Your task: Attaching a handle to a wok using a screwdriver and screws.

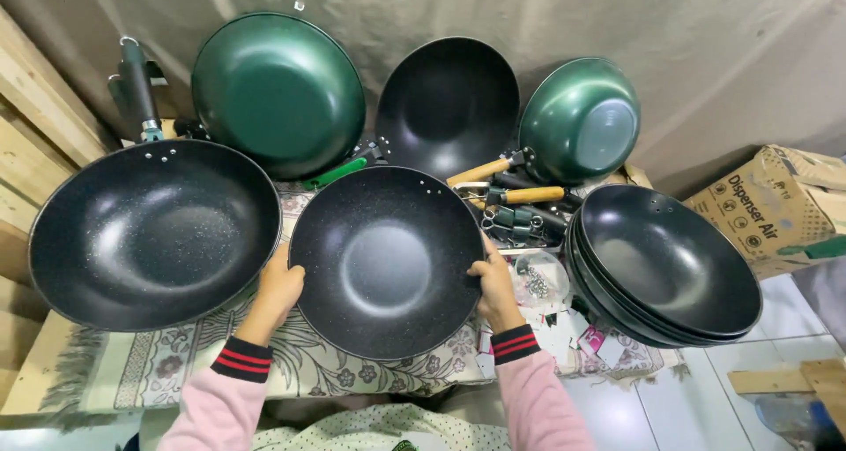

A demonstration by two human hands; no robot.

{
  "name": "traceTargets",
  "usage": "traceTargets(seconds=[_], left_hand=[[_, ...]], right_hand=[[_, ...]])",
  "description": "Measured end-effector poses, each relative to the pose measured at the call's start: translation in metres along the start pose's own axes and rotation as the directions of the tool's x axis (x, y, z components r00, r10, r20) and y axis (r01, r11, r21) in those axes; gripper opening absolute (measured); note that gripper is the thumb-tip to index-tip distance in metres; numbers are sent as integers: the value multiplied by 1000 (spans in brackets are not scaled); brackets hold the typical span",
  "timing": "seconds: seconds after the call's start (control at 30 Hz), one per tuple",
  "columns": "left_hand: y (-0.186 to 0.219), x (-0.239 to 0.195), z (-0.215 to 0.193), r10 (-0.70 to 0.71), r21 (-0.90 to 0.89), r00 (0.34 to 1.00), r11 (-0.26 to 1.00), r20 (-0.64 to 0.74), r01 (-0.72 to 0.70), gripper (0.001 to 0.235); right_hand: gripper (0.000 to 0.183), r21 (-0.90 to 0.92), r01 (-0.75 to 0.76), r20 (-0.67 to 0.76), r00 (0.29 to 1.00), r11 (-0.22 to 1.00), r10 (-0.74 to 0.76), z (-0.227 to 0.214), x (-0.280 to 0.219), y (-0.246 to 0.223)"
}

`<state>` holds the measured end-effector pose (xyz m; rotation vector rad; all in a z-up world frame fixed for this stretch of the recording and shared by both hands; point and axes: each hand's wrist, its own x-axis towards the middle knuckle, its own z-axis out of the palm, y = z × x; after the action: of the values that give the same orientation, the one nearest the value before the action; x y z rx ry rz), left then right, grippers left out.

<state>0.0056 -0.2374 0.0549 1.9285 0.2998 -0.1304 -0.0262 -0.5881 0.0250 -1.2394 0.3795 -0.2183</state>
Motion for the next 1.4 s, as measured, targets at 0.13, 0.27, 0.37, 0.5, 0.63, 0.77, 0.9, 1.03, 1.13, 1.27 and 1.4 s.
traceTargets(seconds=[0.13,0.27,0.37,0.5,0.63,0.77,0.9,1.03,1.13,1.27,1.4], left_hand=[[-23,17,14,76,245,997,967,-28,-66,63],[-15,11,28,186,440,980,888,-71,-137,72],[-3,5,39,268,544,961,817,-70,-189,80],[-8,18,61,381,680,924,673,19,-292,87],[-10,35,73,397,694,916,642,61,-325,92],[-9,54,78,422,717,901,596,102,-361,96],[-14,76,84,476,700,870,579,127,-419,93],[-14,89,97,515,665,850,596,113,-450,92],[-7,91,106,559,622,822,608,105,-493,89],[3,91,118,584,590,808,626,78,-510,85],[7,94,131,556,639,830,621,51,-455,78]], right_hand=[[97,22,-50,-34,998,999,50,-3,-5,42],[90,-29,-71,-74,995,997,69,-19,6,79],[73,-214,-61,-129,991,975,34,-3,4,64],[53,-613,157,-87,961,774,-264,6,13,55],[42,-658,267,-46,919,704,-392,6,28,53],[35,-664,388,15,862,640,-507,7,25,61],[29,-630,333,-113,855,701,-507,16,2,57],[21,-604,194,-244,878,773,-412,7,-2,77],[8,-649,230,-260,829,725,-495,5,-13,79],[12,-692,156,-243,869,705,-431,1,-25,74],[24,-778,112,-171,909,618,-380,-21,-9,72]])
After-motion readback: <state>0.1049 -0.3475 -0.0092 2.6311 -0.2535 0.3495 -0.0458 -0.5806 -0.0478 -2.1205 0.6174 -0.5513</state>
